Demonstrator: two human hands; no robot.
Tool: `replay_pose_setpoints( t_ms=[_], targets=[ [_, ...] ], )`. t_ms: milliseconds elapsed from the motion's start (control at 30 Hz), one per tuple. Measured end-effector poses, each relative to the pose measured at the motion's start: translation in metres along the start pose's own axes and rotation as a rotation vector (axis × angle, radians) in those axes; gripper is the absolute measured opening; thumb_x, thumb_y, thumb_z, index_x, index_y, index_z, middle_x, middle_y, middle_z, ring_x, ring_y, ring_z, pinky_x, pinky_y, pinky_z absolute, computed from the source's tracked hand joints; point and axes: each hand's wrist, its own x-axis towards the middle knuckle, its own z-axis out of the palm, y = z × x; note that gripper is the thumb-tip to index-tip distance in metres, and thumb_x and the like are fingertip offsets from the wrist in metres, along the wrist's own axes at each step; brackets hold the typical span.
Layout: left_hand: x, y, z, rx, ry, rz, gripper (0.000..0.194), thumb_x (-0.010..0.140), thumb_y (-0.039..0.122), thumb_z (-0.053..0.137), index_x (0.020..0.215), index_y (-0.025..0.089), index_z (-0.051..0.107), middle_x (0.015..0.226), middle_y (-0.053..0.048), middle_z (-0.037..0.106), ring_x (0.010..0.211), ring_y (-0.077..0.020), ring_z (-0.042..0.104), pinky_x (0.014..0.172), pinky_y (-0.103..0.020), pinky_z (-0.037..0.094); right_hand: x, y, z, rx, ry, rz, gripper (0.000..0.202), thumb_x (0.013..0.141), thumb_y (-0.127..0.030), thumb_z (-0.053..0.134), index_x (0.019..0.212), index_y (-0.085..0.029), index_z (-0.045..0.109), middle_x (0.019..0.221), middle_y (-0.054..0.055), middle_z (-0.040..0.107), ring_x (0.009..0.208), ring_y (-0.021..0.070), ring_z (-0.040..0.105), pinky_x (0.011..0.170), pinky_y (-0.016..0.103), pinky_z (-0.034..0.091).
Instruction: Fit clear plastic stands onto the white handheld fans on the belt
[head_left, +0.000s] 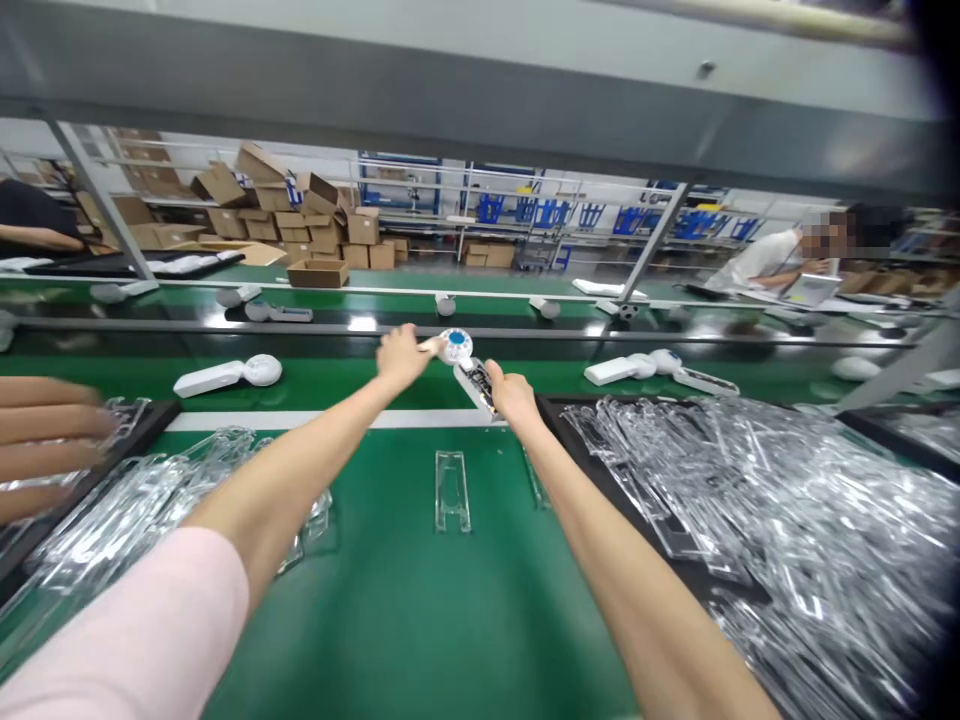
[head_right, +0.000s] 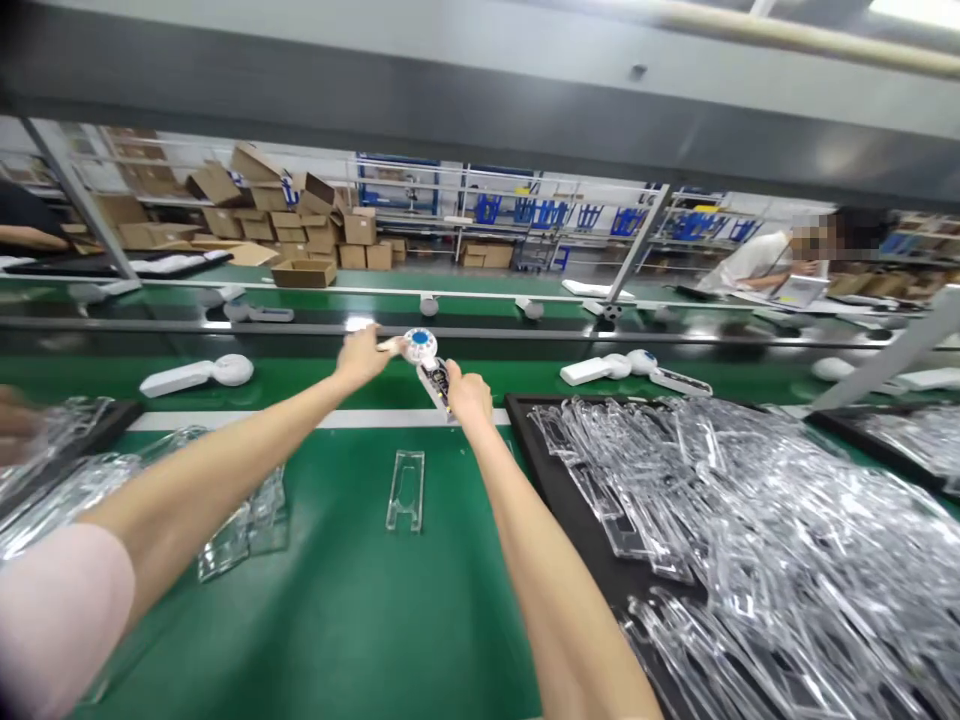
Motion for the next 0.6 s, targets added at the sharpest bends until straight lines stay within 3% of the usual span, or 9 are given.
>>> replay_pose_setpoints(
  t_ms=[67, 100, 200, 267, 333, 400, 500, 533, 600],
  targets=[
    [0.029, -0.03, -0.037, 0.656, 0.106, 0.028, 0.064, 0.084, 0.053, 0.048, 0.137, 0.019, 0.04, 0.138, -0.018, 0.045, 0.128, -0.0342, 0.036, 0.101, -0.044, 0.03, 0.018, -0.003, 0.011, -0.03, -0.034, 0.032, 0.048, 0.094, -0.052, 0.04, 0.101, -0.011, 0.064, 0.104, 0.013, 0.066, 0.096, 0.0212, 0.063, 0.084, 0.038, 0.048],
    [0.043, -0.048, -0.058, 0.751, 0.103, -0.016, 0.064, 0.081, 0.049, 0.053, 0.136, 0.018, 0.042, 0.138, -0.02, 0.043, 0.129, -0.0368, 0.034, 0.102, -0.048, 0.027, 0.027, -0.005, 0.018, -0.046, -0.047, 0.037, 0.044, 0.093, -0.051, 0.045, 0.104, -0.012, 0.062, 0.105, 0.01, 0.065, 0.095, 0.0195, 0.063, 0.085, 0.04, 0.048],
    [0.071, -0.107, -0.119, 0.944, 0.029, -0.207, 0.063, 0.072, 0.041, 0.065, 0.125, 0.012, 0.052, 0.14, -0.026, 0.039, 0.131, -0.0476, 0.025, 0.1, -0.06, 0.018, 0.05, -0.012, 0.039, -0.096, -0.073, 0.01, 0.036, 0.092, -0.045, 0.05, 0.108, -0.014, 0.06, 0.107, 0.007, 0.063, 0.094, 0.0181, 0.062, 0.085, 0.04, 0.05],
    [0.079, -0.145, -0.151, 0.999, -0.017, -0.323, 0.058, 0.071, 0.033, 0.065, 0.123, 0.011, 0.053, 0.138, -0.027, 0.042, 0.128, -0.0523, 0.028, 0.094, -0.063, 0.023, 0.059, -0.015, 0.047, -0.132, -0.074, -0.049, 0.034, 0.093, -0.043, 0.049, 0.108, -0.013, 0.06, 0.108, 0.009, 0.062, 0.097, 0.0196, 0.061, 0.086, 0.041, 0.049],
    [0.082, -0.176, -0.173, 1.034, -0.084, -0.391, 0.06, 0.071, 0.023, 0.065, 0.128, 0.015, 0.049, 0.131, -0.025, 0.05, 0.119, -0.0453, 0.044, 0.091, -0.055, 0.033, 0.058, -0.014, 0.046, -0.169, -0.051, -0.146, 0.036, 0.094, -0.04, 0.046, 0.111, -0.011, 0.059, 0.116, 0.014, 0.059, 0.109, 0.0244, 0.055, 0.092, 0.044, 0.045],
    [0.084, -0.201, -0.187, 1.067, -0.126, -0.4, 0.061, 0.077, 0.026, 0.06, 0.134, 0.02, 0.042, 0.136, -0.021, 0.046, 0.119, -0.0423, 0.045, 0.092, -0.052, 0.035, 0.043, -0.007, 0.037, -0.193, -0.03, -0.253, 0.035, 0.096, -0.035, 0.042, 0.119, -0.012, 0.056, 0.124, 0.017, 0.053, 0.119, 0.0266, 0.048, 0.097, 0.043, 0.04],
    [0.089, -0.221, -0.201, 1.102, -0.172, -0.356, 0.062, 0.083, 0.036, 0.054, 0.14, 0.022, 0.033, 0.141, -0.02, 0.039, 0.124, -0.0417, 0.04, 0.095, -0.05, 0.034, -0.005, 0.016, 0.014, -0.235, -0.15, -0.552, 0.037, 0.094, -0.013, 0.037, 0.126, -0.021, 0.052, 0.125, 0.01, 0.054, 0.117, 0.0197, 0.05, 0.097, 0.035, 0.041],
    [0.092, -0.222, -0.203, 1.109, -0.177, -0.342, 0.063, 0.083, 0.038, 0.053, 0.14, 0.021, 0.032, 0.14, -0.02, 0.04, 0.123, -0.0404, 0.041, 0.095, -0.048, 0.034, -0.024, 0.025, 0.009, -0.289, -0.252, -0.793, 0.046, 0.088, -0.004, 0.036, 0.129, -0.02, 0.05, 0.127, 0.01, 0.054, 0.116, 0.02, 0.05, 0.096, 0.035, 0.042],
    [0.098, -0.214, -0.206, 1.034, -0.13, -0.3, 0.065, 0.08, 0.04, 0.059, 0.137, 0.02, 0.035, 0.135, -0.019, 0.044, 0.119, -0.0379, 0.044, 0.095, -0.045, 0.034, -0.059, 0.045, 0.004, -0.398, -0.423, -1.189, 0.052, 0.083, -0.004, 0.045, 0.133, -0.016, 0.046, 0.136, 0.013, 0.048, 0.126, 0.0273, 0.042, 0.1, 0.043, 0.04]
  ],
)
